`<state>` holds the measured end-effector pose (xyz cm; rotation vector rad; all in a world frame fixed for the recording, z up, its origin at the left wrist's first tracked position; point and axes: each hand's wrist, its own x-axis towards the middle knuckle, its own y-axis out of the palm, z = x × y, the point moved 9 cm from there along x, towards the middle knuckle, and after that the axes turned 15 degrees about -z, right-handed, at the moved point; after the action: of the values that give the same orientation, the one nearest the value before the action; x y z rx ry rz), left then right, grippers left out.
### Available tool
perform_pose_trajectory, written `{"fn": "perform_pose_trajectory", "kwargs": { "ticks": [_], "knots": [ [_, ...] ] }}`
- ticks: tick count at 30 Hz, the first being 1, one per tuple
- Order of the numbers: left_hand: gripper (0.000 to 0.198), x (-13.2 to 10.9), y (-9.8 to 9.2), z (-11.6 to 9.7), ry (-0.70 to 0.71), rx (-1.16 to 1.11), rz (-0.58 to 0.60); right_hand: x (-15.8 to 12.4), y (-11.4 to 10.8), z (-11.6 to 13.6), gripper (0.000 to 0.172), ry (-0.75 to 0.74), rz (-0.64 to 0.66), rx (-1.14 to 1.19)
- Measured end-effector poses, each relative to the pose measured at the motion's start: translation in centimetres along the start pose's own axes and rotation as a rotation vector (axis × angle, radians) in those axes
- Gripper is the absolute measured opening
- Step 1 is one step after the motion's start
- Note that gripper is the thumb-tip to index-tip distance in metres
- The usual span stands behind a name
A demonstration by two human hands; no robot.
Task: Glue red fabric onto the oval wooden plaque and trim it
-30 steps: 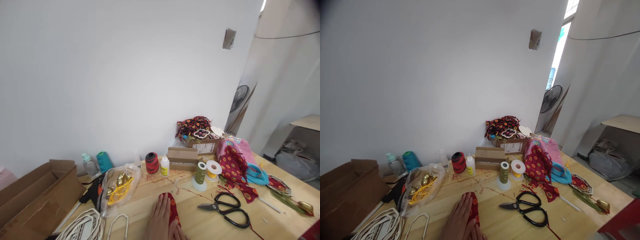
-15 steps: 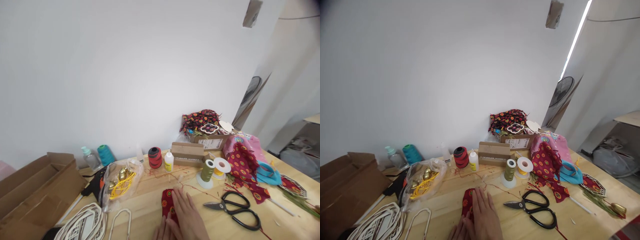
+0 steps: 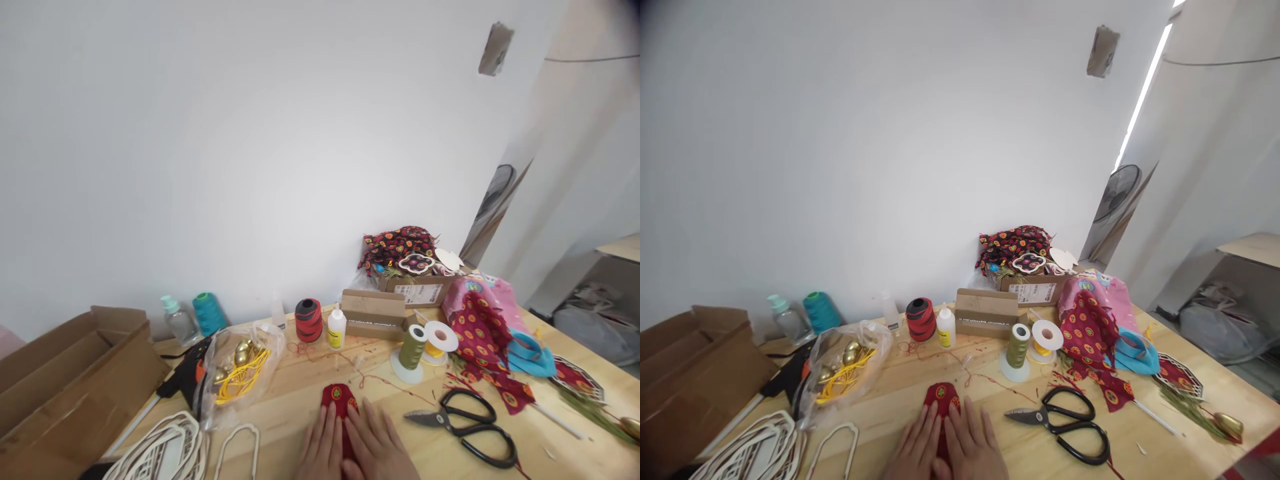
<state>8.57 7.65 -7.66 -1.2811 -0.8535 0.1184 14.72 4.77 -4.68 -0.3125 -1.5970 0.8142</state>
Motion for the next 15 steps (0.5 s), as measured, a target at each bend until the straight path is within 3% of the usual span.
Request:
{"fn": "perform_pose_trajectory", "kwargs": {
  "ticks": [4,6,11,15],
  "knots": [
    [0.051,3.7,-1.5,2.0,-0.122,0.011,0.184,3.2,0.8,-1.1,0.039,0.080,0.106,-0.006],
    [0.050,4.4,-2.2,2.0,-0.145,0.011,0.205,3.7,1.2,-1.4,0.038,0.125,0.137,0.002],
    [0.049,3.8,-2.3,1.7,-0.191,-0.024,0.204,3.4,1.5,-1.6,0.039,0.181,0.152,0.020],
    [0.051,3.3,-2.4,2.0,-0.205,-0.030,0.135,3.0,0.9,-1.4,0.042,0.137,0.134,-0.022]
  ]
}}
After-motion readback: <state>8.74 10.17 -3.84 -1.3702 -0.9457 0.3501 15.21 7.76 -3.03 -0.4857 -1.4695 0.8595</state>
